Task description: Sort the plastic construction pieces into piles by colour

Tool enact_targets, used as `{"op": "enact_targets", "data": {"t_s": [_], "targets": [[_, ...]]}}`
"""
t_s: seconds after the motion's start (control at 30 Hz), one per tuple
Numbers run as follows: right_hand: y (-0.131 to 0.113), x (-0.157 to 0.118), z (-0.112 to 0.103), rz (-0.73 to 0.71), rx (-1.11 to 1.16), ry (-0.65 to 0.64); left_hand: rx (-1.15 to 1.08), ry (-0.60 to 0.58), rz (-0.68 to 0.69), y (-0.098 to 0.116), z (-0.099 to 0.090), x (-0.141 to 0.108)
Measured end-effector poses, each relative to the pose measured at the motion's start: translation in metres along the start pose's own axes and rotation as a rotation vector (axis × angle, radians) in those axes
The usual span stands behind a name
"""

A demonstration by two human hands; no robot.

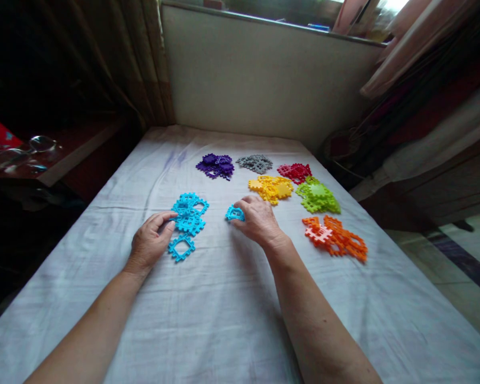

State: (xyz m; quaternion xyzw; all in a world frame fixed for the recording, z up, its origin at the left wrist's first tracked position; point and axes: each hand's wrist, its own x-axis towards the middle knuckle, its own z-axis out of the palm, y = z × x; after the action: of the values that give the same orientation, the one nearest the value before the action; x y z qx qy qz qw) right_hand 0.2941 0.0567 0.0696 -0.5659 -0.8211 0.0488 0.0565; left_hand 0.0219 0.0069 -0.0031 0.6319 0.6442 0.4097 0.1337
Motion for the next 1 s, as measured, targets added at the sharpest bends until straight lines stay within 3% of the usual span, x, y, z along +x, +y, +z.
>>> {"op": "enact_targets", "data": {"t_s": [0.23,0.4,0.57,1.0], "targets": [[-0.069,-0.018,0.007,-0.223,0.044,-0.113,-0.009,0.072,-0.010,-0.002,-0.002,0.001],[-0.106,-0.031,0.023,-0.266,0.036,-0.113,0.028,0.164,-0.058,-0.007,-0.015,0.005],[-0.108,-0.030,0.024,-0.252,0.040,-0.144,0.032,0.196,-0.105,-0.014,-0.020,0.007],[-0.101,-0.026,0.031,-0.245,0.072,-0.160,0.053,0.139,-0.106,-0.011,-0.017,0.005]]}}
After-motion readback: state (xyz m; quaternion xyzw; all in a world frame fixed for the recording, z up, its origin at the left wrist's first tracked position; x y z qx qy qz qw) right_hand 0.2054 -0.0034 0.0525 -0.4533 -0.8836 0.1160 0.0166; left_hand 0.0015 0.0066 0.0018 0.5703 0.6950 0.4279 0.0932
